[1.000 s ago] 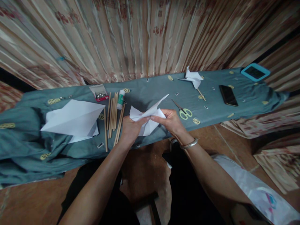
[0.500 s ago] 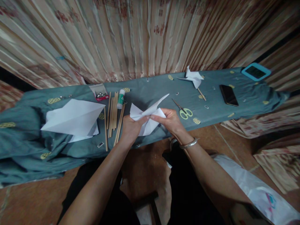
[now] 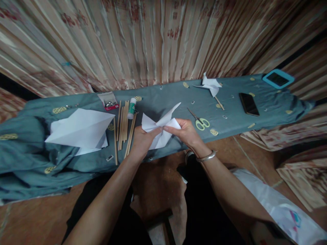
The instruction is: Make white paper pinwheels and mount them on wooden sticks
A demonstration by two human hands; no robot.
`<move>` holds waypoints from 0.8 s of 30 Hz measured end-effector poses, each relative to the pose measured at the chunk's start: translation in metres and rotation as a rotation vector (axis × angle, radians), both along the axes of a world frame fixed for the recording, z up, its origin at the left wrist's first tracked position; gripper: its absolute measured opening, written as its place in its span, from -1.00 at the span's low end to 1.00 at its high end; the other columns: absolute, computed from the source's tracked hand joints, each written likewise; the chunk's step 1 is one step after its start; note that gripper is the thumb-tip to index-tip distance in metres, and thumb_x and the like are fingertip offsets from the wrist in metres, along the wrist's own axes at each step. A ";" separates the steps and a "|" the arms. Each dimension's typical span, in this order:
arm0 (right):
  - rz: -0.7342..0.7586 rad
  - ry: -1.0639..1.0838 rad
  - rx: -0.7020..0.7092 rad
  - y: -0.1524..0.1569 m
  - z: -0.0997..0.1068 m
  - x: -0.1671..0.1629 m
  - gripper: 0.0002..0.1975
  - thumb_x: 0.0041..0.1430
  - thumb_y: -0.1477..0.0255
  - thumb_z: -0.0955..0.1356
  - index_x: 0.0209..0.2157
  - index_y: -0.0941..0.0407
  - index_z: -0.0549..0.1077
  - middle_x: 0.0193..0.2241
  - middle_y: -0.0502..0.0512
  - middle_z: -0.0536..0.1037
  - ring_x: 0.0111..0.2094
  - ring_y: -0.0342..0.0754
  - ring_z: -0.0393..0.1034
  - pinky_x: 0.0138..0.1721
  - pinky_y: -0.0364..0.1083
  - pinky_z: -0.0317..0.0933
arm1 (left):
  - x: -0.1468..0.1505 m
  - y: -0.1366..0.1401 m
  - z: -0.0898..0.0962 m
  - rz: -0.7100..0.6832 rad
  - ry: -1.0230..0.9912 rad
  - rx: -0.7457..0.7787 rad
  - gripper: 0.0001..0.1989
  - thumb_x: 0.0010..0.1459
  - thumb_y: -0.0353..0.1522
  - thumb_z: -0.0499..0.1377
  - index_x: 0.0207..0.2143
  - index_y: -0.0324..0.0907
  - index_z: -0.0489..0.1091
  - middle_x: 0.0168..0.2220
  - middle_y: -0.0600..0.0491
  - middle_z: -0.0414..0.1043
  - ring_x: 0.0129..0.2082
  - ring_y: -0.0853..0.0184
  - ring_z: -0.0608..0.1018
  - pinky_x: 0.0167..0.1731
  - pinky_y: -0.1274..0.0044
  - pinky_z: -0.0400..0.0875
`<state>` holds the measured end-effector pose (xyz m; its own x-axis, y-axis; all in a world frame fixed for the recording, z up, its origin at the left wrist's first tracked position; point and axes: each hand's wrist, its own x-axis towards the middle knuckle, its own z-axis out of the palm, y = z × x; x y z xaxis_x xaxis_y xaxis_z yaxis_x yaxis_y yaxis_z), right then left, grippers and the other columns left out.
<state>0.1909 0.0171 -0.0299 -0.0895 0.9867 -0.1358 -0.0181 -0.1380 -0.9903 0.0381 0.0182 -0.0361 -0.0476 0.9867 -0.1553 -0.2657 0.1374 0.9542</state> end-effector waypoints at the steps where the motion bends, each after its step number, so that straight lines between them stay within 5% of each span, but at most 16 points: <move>1: -0.001 0.004 0.000 0.000 0.000 0.000 -0.61 -0.24 0.16 0.53 -0.43 0.16 0.54 -0.54 -0.03 0.53 -0.53 -0.16 0.32 -0.46 -0.15 0.24 | 0.000 0.000 -0.001 0.002 0.002 -0.005 -0.72 -0.33 -0.34 0.43 -0.48 -0.25 0.51 -0.49 0.07 0.55 -0.45 0.28 0.56 -0.33 0.47 0.44; 24: -0.020 0.054 -0.104 -0.004 0.001 -0.009 -0.65 -0.30 0.22 0.56 -0.45 0.14 0.58 -0.49 0.02 0.62 -0.52 -0.11 0.43 -0.41 -0.11 0.34 | -0.007 -0.002 -0.004 0.009 -0.034 -0.083 -0.71 -0.33 -0.32 0.43 -0.49 -0.25 0.52 -0.47 0.01 0.58 -0.44 0.26 0.58 -0.33 0.48 0.44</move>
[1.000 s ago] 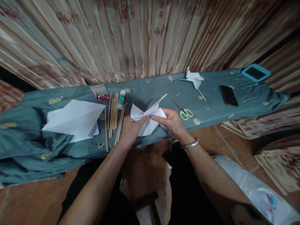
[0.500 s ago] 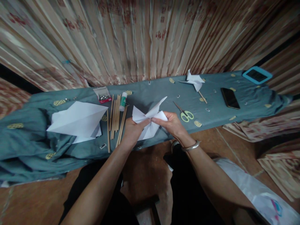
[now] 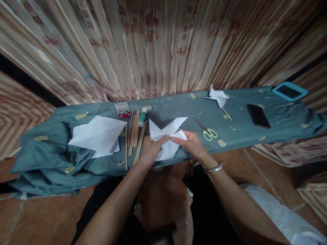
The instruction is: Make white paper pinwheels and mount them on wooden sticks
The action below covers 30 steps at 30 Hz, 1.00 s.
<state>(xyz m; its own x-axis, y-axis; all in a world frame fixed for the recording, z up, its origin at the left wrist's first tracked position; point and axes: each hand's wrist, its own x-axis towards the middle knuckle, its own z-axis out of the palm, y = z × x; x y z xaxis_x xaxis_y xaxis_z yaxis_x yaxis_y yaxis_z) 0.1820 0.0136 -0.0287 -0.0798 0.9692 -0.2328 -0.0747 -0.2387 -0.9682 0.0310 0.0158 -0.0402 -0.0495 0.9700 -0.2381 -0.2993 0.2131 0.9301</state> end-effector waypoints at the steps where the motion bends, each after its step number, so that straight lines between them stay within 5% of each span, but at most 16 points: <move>1: -0.013 0.001 -0.003 0.000 0.000 -0.001 -0.65 -0.30 0.22 0.56 -0.45 0.14 0.58 -0.50 0.02 0.62 -0.52 -0.11 0.43 -0.42 -0.11 0.33 | -0.001 0.000 -0.001 -0.004 -0.011 -0.006 -0.71 -0.32 -0.32 0.43 -0.49 -0.26 0.52 -0.47 0.01 0.58 -0.45 0.27 0.58 -0.34 0.48 0.44; 14: 0.150 0.021 -0.012 0.001 0.010 0.015 -0.71 -0.18 0.29 0.54 -0.39 0.14 0.59 -0.47 -0.02 0.61 -0.51 -0.16 0.42 -0.43 -0.16 0.28 | -0.007 0.000 -0.003 -0.032 0.035 0.004 -0.71 -0.27 -0.29 0.43 -0.44 -0.25 0.54 -0.43 0.01 0.59 -0.43 0.29 0.58 -0.34 0.50 0.42; 30: -0.004 0.129 -0.144 0.001 0.004 -0.003 -0.68 -0.37 0.32 0.58 -0.50 0.16 0.56 -0.55 -0.02 0.60 -0.57 -0.16 0.42 -0.47 -0.16 0.30 | -0.007 -0.001 0.002 -0.059 -0.032 -0.018 -0.69 -0.31 -0.31 0.43 -0.45 -0.27 0.54 -0.46 0.02 0.59 -0.47 0.32 0.56 -0.37 0.51 0.42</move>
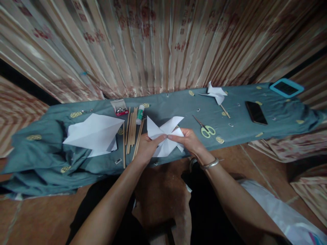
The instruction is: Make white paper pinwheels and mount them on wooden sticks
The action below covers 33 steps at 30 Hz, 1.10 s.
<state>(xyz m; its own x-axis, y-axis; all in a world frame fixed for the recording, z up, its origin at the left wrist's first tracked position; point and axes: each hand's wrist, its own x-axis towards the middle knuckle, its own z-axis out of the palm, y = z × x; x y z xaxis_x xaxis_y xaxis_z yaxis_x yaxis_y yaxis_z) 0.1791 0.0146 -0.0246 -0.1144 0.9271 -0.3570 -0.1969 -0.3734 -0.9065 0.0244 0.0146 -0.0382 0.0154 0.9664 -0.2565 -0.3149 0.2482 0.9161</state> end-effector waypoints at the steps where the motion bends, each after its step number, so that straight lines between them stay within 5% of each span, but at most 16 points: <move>1: -0.007 0.001 0.000 0.000 0.000 -0.001 -0.68 -0.37 0.32 0.58 -0.50 0.16 0.56 -0.55 -0.02 0.60 -0.57 -0.15 0.42 -0.47 -0.16 0.30 | -0.001 0.000 -0.001 -0.007 -0.001 0.000 -0.69 -0.30 -0.31 0.43 -0.45 -0.27 0.54 -0.45 0.01 0.59 -0.47 0.31 0.56 -0.36 0.51 0.42; 9: -0.006 0.014 0.000 -0.004 0.000 -0.007 -0.69 -0.35 0.31 0.57 -0.48 0.14 0.57 -0.53 -0.03 0.62 -0.56 -0.14 0.45 -0.46 -0.15 0.33 | -0.003 -0.001 -0.006 -0.032 0.005 -0.012 -0.66 -0.30 -0.28 0.44 -0.42 -0.25 0.54 -0.42 0.01 0.59 -0.44 0.31 0.56 -0.34 0.51 0.43; 13: -0.058 -0.016 0.036 -0.002 0.003 0.002 -0.68 -0.37 0.31 0.58 -0.49 0.14 0.57 -0.53 -0.01 0.62 -0.55 -0.14 0.45 -0.45 -0.16 0.33 | -0.018 0.007 -0.001 -0.086 0.012 0.068 -0.54 -0.17 -0.06 0.33 -0.36 -0.26 0.53 -0.37 -0.04 0.58 -0.39 0.27 0.57 -0.29 0.46 0.45; 16: -0.110 -0.054 0.054 -0.003 0.008 0.011 -0.68 -0.39 0.31 0.59 -0.54 0.15 0.55 -0.57 -0.01 0.60 -0.59 -0.16 0.42 -0.51 -0.18 0.30 | -0.039 0.016 0.000 -0.021 0.366 0.209 -0.54 0.05 -0.05 0.16 -0.27 -0.27 0.52 -0.32 -0.07 0.57 -0.37 0.26 0.57 -0.30 0.45 0.45; 19: -0.104 -0.064 0.049 -0.007 0.011 0.018 -0.68 -0.36 0.31 0.58 -0.51 0.15 0.54 -0.57 0.00 0.60 -0.61 -0.15 0.40 -0.54 -0.17 0.28 | -0.059 0.021 -0.003 -0.106 1.005 0.415 -0.73 0.09 -0.30 0.15 -0.21 -0.24 0.51 -0.22 -0.08 0.55 -0.28 0.22 0.57 -0.20 0.43 0.43; 22: -0.078 -0.072 0.026 -0.011 0.011 0.021 -0.68 -0.32 0.31 0.57 -0.47 0.15 0.55 -0.55 0.00 0.60 -0.58 -0.13 0.43 -0.50 -0.16 0.30 | -0.069 0.020 -0.007 -0.204 1.395 0.496 -0.74 0.11 -0.41 0.11 -0.15 -0.23 0.49 -0.16 -0.11 0.51 -0.20 0.16 0.56 -0.16 0.40 0.43; 33: -0.025 -0.065 0.064 -0.017 0.008 0.027 -0.73 -0.25 0.32 0.56 -0.45 0.12 0.56 -0.50 -0.02 0.62 -0.54 -0.16 0.43 -0.47 -0.18 0.30 | -0.069 0.019 -0.012 -0.268 1.634 0.524 -0.73 0.14 -0.44 0.09 -0.12 -0.26 0.46 -0.14 -0.14 0.51 -0.15 0.14 0.57 -0.17 0.41 0.45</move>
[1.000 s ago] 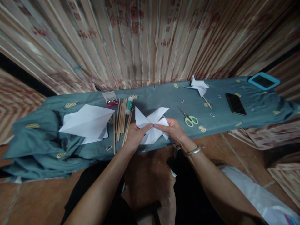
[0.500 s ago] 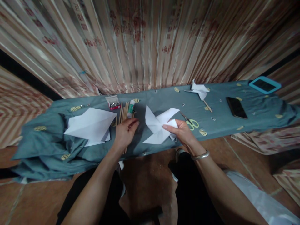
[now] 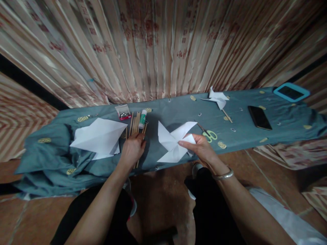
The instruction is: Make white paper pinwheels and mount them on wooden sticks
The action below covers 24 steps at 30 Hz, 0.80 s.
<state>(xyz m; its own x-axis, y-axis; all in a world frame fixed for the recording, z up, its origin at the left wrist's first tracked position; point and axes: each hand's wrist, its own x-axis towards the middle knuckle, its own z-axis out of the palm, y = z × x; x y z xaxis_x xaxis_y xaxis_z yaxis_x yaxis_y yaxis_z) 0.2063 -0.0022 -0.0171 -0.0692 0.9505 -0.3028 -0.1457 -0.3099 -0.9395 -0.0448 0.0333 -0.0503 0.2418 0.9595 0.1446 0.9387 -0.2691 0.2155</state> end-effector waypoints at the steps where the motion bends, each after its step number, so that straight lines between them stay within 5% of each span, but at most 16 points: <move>1: 0.000 -0.008 0.004 0.000 0.000 0.000 -0.73 -0.25 0.32 0.56 -0.45 0.12 0.56 -0.50 -0.02 0.62 -0.55 -0.16 0.43 -0.48 -0.18 0.30 | 0.001 -0.001 0.002 0.004 0.002 -0.011 -0.72 0.14 -0.44 0.09 -0.11 -0.26 0.45 -0.14 -0.15 0.52 -0.17 0.13 0.58 -0.19 0.41 0.45; 12: 0.053 -0.079 0.055 -0.004 -0.002 -0.001 -0.69 -0.22 0.24 0.55 -0.45 0.13 0.55 -0.50 0.01 0.60 -0.53 -0.14 0.40 -0.45 -0.14 0.28 | 0.003 -0.003 0.004 0.013 -0.006 -0.063 -0.76 0.14 -0.39 0.07 -0.20 -0.23 0.49 -0.22 -0.12 0.56 -0.26 0.16 0.60 -0.27 0.46 0.41; 19: 0.111 -0.161 0.120 -0.012 0.009 -0.005 -0.71 -0.13 0.22 0.51 -0.44 0.14 0.53 -0.51 0.00 0.57 -0.51 -0.13 0.39 -0.41 -0.13 0.28 | 0.007 -0.004 0.010 0.061 -0.301 -0.170 -0.73 0.03 -0.42 0.10 -0.24 -0.22 0.53 -0.28 -0.08 0.59 -0.27 0.13 0.60 -0.24 0.44 0.40; 24: 0.183 -0.435 0.435 -0.028 0.020 -0.013 -0.83 0.10 0.29 0.41 -0.41 0.11 0.51 -0.49 -0.02 0.53 -0.48 -0.14 0.36 -0.44 -0.16 0.23 | 0.009 -0.012 0.011 0.035 -0.646 -0.197 -0.66 -0.05 -0.36 0.13 -0.21 -0.26 0.53 -0.30 -0.09 0.57 -0.34 0.18 0.58 -0.29 0.42 0.43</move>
